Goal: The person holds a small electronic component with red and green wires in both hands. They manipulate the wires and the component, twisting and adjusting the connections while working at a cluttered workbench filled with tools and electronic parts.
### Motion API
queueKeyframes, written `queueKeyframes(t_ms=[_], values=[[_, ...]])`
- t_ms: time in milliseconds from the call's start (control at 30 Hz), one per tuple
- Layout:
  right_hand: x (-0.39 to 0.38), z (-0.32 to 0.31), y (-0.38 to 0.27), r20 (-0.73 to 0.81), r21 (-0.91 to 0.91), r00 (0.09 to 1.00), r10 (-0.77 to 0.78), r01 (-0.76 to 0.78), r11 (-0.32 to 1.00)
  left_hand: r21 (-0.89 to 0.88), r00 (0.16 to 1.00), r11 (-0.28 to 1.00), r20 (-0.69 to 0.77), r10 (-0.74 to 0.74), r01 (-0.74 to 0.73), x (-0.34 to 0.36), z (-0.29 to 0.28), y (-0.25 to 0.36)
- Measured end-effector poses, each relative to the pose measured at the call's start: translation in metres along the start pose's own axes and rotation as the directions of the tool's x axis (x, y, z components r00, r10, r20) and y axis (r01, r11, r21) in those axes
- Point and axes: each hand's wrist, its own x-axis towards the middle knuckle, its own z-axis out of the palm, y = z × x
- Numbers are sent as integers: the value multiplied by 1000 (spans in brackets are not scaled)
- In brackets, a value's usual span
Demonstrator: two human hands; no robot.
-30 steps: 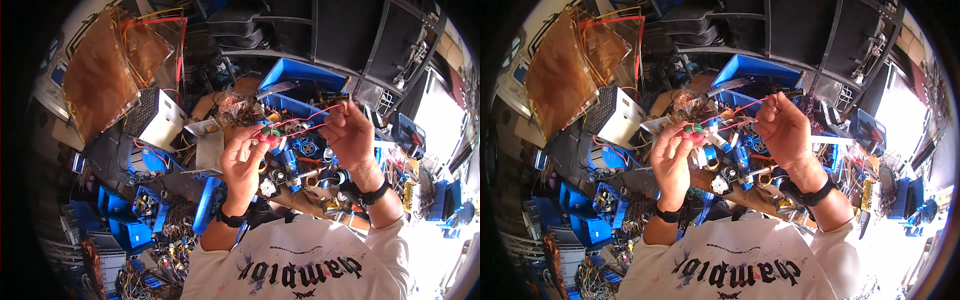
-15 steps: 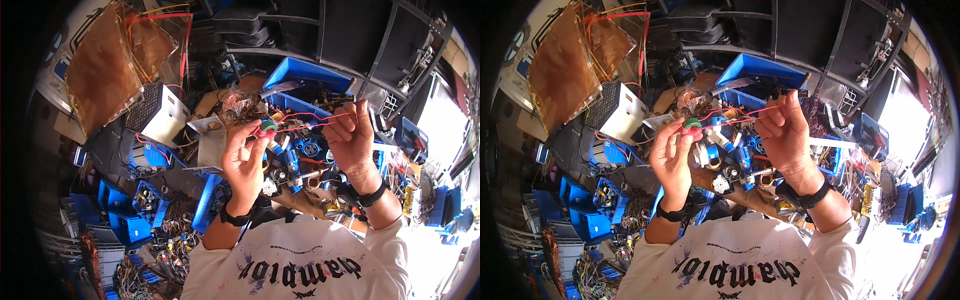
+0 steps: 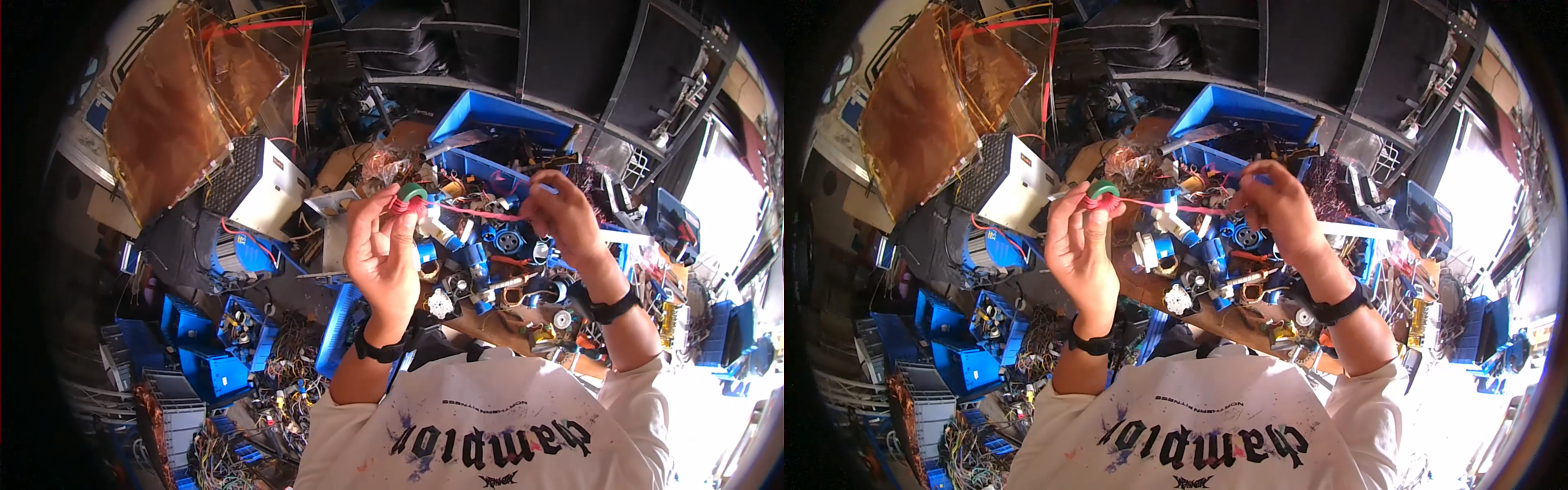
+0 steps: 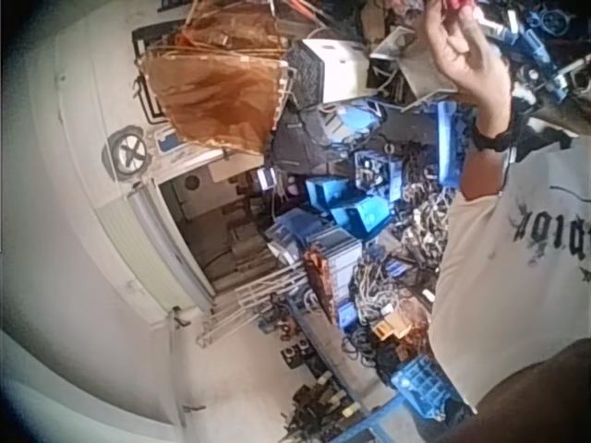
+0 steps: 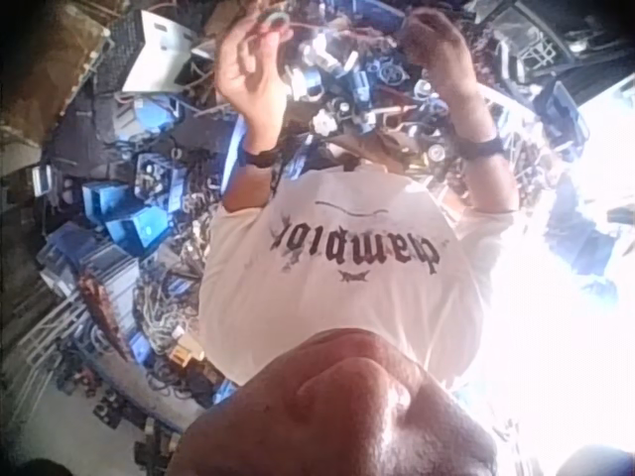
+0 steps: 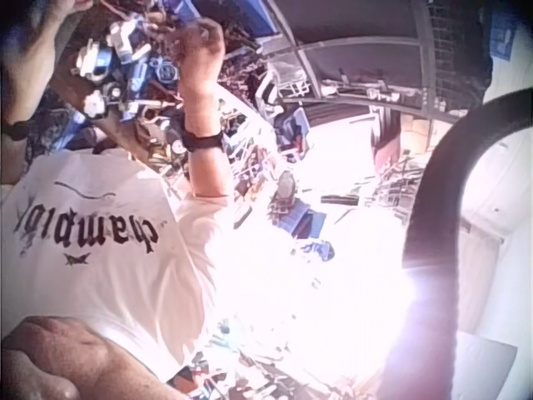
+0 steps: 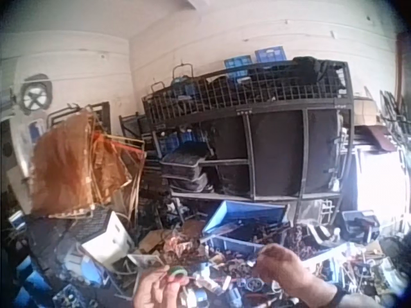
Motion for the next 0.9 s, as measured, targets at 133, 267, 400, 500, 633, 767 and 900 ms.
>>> queueKeyframes(t_ms=[133,267,400,500,633,767,900], values=[[-6,9,-1,59,-518,962,-268,259,815,23,997,998,58,55,-56,4,4,-3],[-20,43,-23,85,-477,823,-562,529,702,-6,996,1000,85,-24,24,2,2,2],[-26,68,-36,404,-597,551,-730,764,246,-45,995,998,97,-32,37,3,9,5],[-21,75,-39,523,-611,584,-621,765,204,-42,992,998,123,-42,47,2,9,5],[-14,68,-18,517,-556,742,-427,670,492,-53,993,998,114,-36,43,1,6,7],[-13,67,-24,491,-518,634,-598,764,385,-75,996,995,68,-65,71,-1,3,5],[-17,67,-37,540,-570,483,-689,813,123,-35,997,999,73,-26,29,-3,1,2]])
